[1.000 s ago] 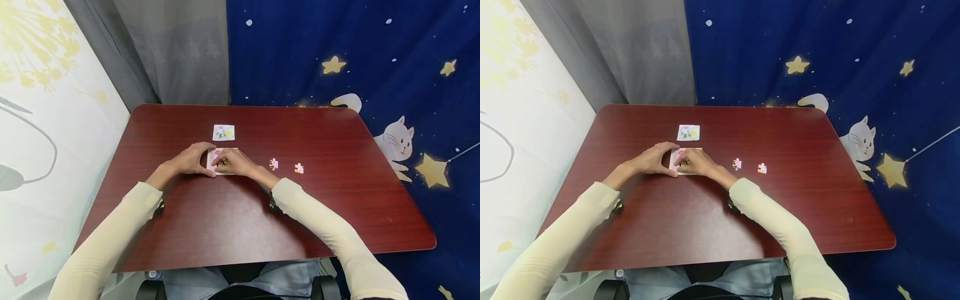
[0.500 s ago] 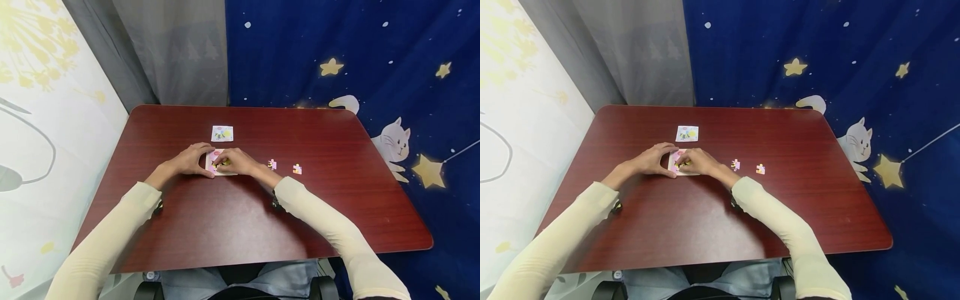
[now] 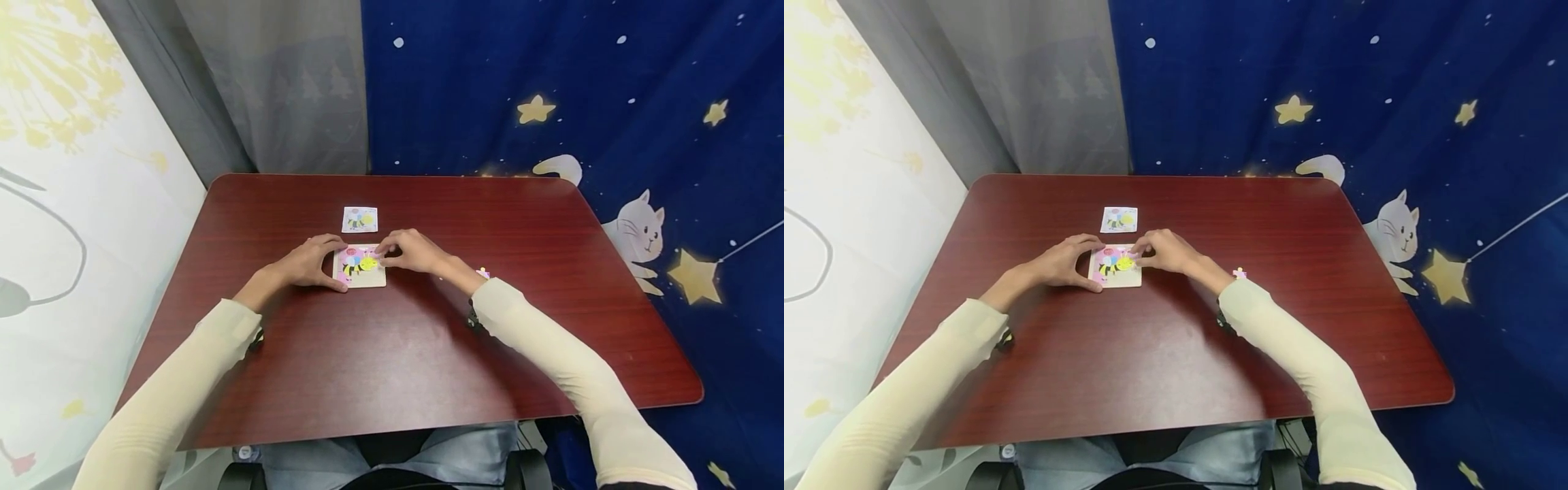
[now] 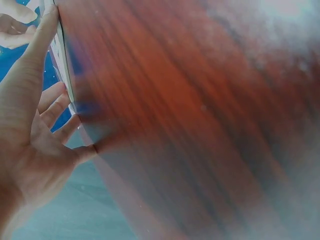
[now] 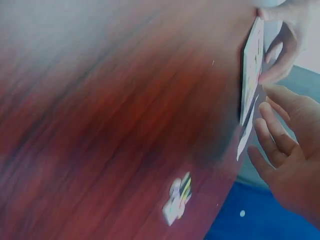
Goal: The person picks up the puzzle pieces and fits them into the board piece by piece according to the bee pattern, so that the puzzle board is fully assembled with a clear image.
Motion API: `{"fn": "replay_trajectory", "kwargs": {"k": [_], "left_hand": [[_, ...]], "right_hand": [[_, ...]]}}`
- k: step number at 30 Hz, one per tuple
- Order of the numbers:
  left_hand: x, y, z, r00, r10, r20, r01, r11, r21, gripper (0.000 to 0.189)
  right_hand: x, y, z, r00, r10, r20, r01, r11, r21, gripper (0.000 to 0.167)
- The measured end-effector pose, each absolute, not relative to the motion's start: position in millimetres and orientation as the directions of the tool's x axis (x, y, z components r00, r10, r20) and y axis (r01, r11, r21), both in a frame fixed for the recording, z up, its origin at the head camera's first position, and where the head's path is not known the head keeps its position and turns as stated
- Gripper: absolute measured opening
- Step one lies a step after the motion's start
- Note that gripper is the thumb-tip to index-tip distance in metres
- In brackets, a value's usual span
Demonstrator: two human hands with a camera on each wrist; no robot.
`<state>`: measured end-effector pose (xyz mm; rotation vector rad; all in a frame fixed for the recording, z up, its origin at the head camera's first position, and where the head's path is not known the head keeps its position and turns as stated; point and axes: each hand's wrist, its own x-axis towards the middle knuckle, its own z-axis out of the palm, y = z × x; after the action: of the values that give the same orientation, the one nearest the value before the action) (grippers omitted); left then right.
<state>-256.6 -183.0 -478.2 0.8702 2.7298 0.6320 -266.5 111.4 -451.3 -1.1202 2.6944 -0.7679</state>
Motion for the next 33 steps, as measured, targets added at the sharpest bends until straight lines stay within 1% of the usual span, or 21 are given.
{"fn": "replay_trajectory", "kwargs": {"k": [6, 17, 26, 33], "left_hand": [[-256.2, -183.7, -479.6, -0.812, 0.581, -0.061, 0.495, 0.739, 0.458, 0.107], [-256.9, -182.5, -480.0, -0.817, 0.574, -0.063, 0.486, 0.743, 0.46, 0.108], [-254.7, -182.7, -477.0, -0.816, 0.574, -0.07, 0.484, 0.745, 0.459, 0.108], [-253.9, -182.2, -476.3, -0.817, 0.573, -0.066, 0.488, 0.747, 0.452, 0.107]], "right_hand": [[-269.8, 130.2, -449.5, -0.74, -0.669, 0.066, -0.616, 0.636, -0.464, 0.029], [-267.9, 171.7, -444.9, -0.771, -0.635, 0.048, -0.582, 0.672, -0.458, 0.031], [-257.6, 207.3, -442.7, -0.791, -0.611, 0.029, -0.561, 0.705, -0.434, 0.032], [-252.2, 225.9, -446.7, -0.804, -0.594, 0.026, -0.549, 0.725, -0.416, 0.035]]}}
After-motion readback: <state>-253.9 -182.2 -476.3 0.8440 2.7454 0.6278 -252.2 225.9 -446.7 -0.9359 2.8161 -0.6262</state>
